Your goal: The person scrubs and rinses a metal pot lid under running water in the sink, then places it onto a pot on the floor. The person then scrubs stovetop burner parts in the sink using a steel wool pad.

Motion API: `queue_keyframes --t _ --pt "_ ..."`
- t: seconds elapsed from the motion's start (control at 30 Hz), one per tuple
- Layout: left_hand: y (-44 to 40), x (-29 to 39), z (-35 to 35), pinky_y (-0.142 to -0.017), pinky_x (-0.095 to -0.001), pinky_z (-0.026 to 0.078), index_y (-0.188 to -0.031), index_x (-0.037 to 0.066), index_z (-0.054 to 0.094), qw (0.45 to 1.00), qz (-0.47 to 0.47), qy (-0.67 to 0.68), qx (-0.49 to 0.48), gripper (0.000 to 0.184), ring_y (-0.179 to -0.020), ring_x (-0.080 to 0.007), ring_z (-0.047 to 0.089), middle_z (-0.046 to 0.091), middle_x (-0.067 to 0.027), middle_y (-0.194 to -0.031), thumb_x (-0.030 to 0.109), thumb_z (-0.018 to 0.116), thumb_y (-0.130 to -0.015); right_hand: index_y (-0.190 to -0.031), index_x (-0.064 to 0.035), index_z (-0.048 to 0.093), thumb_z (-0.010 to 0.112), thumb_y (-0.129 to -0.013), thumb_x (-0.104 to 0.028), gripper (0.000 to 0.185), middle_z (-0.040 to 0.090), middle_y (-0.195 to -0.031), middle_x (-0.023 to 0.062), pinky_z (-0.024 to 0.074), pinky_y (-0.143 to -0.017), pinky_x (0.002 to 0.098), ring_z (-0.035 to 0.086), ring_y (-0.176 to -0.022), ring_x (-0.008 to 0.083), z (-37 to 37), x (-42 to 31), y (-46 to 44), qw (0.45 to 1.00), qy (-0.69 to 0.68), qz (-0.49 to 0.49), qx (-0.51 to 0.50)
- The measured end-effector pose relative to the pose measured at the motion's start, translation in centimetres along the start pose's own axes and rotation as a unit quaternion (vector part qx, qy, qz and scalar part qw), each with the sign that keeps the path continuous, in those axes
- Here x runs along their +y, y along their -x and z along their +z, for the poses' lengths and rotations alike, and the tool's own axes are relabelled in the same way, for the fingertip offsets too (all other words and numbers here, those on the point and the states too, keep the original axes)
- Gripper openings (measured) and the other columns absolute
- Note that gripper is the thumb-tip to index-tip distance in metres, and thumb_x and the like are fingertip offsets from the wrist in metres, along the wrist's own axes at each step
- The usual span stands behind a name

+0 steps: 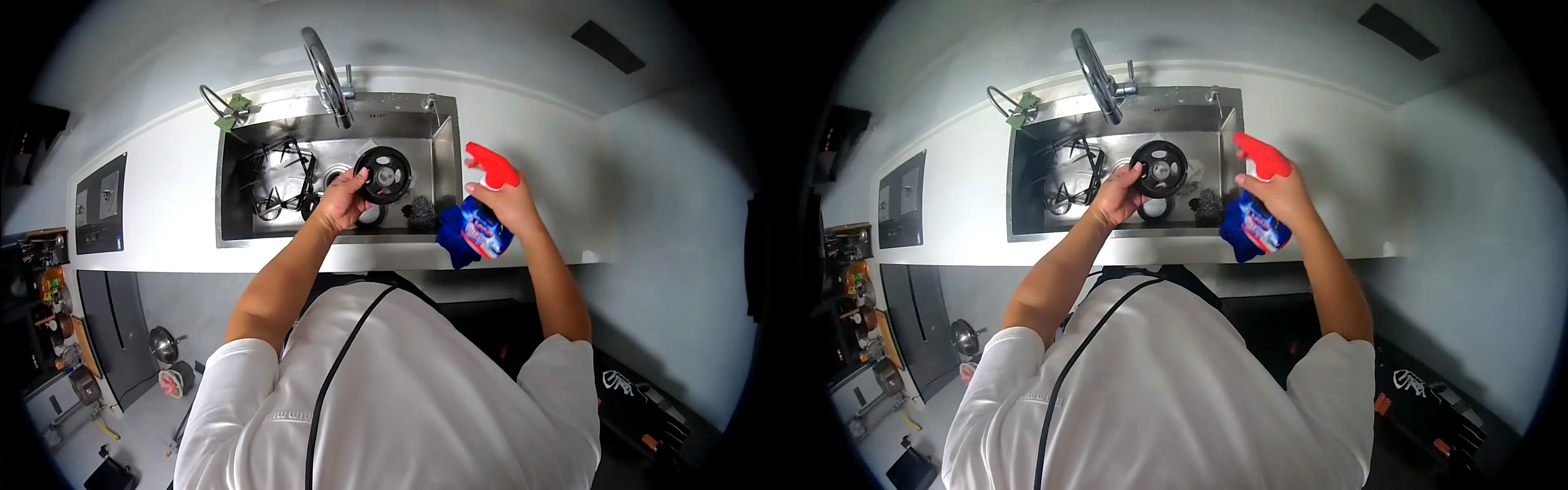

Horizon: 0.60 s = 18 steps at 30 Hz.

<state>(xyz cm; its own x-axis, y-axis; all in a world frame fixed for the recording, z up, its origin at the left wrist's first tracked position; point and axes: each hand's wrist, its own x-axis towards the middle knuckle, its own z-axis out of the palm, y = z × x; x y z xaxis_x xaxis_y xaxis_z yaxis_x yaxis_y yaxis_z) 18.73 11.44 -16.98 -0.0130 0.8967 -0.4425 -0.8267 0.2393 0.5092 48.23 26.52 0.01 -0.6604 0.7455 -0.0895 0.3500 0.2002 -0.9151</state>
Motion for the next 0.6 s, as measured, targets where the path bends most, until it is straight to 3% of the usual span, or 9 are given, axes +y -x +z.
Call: queue_keyframes --t 0.07,0.3,0.47,0.6 --pt "0.4 0.1 0.8 -0.094 -0.0454 0.06 -0.123 0.008 0.059 1.0 -0.004 0.009 0.008 0.028 -0.11 -0.0254 0.071 0.07 -0.0106 -0.122 0.03 0.059 -0.106 -0.143 -0.014 0.061 0.077 -0.089 -0.002 0.058 0.067 -0.117 0.0022 0.0485 -0.096 0.0283 0.061 -0.108 0.0133 1.2 -0.2 0.3 0.997 -0.047 0.064 -0.012" --pt "0.0 0.2 1.1 -0.098 -0.0461 0.058 -0.141 0.007 0.054 0.994 -0.022 0.102 -0.017 0.047 -0.117 -0.0287 0.068 0.066 -0.0151 -0.134 0.039 0.055 -0.107 -0.147 -0.0104 0.056 0.071 -0.1 -0.014 0.049 0.066 -0.117 0.0024 0.0492 -0.082 0.0288 0.062 -0.106 0.0138 3.3 1.5 0.1 0.959 -0.231 0.166 -0.01" --pt "-0.3 0.7 0.7 -0.101 -0.0461 0.057 -0.14 0.003 0.054 0.996 -0.022 0.089 -0.01 0.048 -0.116 -0.0292 0.068 0.066 -0.0154 -0.133 0.039 0.052 -0.108 -0.148 -0.0092 0.054 0.072 -0.098 -0.012 0.053 0.064 -0.125 0.0039 0.0504 -0.086 0.0293 0.062 -0.106 0.0134 4.9 0.2 -0.2 0.969 -0.197 0.128 -0.074" --pt "-2.9 -0.8 -2.5 -0.102 -0.0472 0.057 -0.138 0.001 0.054 0.995 -0.051 0.015 0.081 0.045 -0.116 -0.0293 0.068 0.066 -0.0153 -0.131 0.034 0.054 -0.108 -0.147 -0.0099 0.055 0.073 -0.097 -0.012 0.054 0.061 -0.134 0.0027 0.0509 -0.085 0.0293 0.06 -0.1 0.0118 3.5 0.5 -0.2 0.976 -0.194 0.1 0.017"
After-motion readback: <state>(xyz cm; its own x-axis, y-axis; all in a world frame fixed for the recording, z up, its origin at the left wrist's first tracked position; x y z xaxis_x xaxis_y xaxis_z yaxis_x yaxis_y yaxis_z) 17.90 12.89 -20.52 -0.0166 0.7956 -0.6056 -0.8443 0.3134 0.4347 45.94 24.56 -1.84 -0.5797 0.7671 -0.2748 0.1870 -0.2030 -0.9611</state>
